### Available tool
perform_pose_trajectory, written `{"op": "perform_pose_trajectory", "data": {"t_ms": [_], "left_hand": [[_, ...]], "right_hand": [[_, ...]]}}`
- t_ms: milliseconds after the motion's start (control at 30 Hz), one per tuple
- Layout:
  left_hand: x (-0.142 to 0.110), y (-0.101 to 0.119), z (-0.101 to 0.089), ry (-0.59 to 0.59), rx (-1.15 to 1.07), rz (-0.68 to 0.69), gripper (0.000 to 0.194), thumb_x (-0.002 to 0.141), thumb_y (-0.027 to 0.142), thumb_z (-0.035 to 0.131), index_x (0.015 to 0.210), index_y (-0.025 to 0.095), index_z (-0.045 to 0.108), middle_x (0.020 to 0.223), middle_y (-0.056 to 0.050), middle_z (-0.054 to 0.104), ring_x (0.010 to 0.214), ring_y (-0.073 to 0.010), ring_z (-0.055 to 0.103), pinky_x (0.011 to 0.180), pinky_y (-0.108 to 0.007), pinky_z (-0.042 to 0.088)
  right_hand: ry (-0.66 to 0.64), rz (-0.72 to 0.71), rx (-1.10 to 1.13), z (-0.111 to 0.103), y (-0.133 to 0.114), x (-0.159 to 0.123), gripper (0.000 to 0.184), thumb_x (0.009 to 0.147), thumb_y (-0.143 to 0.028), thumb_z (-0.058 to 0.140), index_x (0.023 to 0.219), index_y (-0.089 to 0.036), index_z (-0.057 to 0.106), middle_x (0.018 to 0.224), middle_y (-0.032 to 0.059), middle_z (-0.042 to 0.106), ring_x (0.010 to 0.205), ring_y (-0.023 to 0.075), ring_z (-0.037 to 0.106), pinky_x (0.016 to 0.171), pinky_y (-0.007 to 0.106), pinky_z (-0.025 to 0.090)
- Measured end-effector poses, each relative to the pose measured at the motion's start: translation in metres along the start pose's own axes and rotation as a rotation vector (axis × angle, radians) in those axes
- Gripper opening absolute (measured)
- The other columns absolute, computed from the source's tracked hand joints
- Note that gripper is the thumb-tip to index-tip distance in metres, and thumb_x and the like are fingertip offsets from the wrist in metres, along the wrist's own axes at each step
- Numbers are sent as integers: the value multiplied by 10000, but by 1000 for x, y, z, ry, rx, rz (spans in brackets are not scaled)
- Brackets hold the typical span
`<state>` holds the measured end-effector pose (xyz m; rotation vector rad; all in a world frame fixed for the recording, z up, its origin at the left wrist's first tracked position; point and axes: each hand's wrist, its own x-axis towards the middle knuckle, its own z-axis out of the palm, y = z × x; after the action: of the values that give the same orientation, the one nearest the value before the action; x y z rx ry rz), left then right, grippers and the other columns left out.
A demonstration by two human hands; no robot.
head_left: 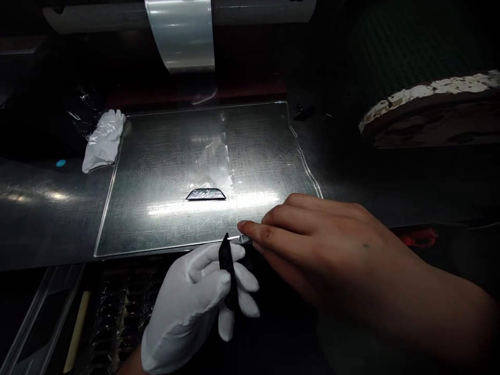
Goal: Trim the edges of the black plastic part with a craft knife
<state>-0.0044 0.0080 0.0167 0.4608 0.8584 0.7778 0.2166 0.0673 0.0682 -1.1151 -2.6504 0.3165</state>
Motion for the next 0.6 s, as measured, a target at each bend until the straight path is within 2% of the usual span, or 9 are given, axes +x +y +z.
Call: {"op": "perform_pose_trajectory", "data": {"t_ms": [133,267,333,400,500,600], "left_hand": [[0,-1,-1,12,28,-21,380,908,419,763,1205,193,698,925,-64,706,687,-160,705,428,-130,486],[0,-1,-2,-23,-4,13,319,949,387,714,1192,182,704,934,-80,736,663,-143,701,460,-139,484],[1,-1,-2,-11,-67,42,276,951,356,716,1164,181,721,940,-76,757,732,-164,733,554,-175,543],[2,-1,-1,30,-185,89,246,950,324,720,1159,195,735,974,-63,781,898,-197,759,772,-244,610],[3,-1,-1,58,-327,192,235,972,317,693,1168,202,750,1062,-58,810,1095,-231,737,1050,-354,562],[4,0,0,52,-358,247,226,990,312,669,1153,186,761,1103,-52,813,1111,-223,733,1068,-360,561]], "right_hand": [[6,1,-4,2,0,0,250,1073,-297,545,1185,-220,755,872,7,723,764,190,630,623,336,454],[78,-9,38,10,1,-5,274,1064,-259,564,1278,-167,706,942,27,749,820,201,672,690,347,524],[173,25,104,13,1,-9,282,1057,-201,568,1313,-136,668,1024,38,766,884,187,701,779,331,550],[232,84,199,14,2,-13,271,1052,-158,567,1311,-142,648,1095,27,771,927,146,716,835,275,547],[137,125,341,11,-1,-19,240,1056,-199,570,1281,-214,652,1107,-13,766,916,112,720,794,222,543],[4,116,360,5,-9,-21,224,1066,-258,551,1261,-266,662,1063,-25,768,882,139,731,734,256,554]]}}
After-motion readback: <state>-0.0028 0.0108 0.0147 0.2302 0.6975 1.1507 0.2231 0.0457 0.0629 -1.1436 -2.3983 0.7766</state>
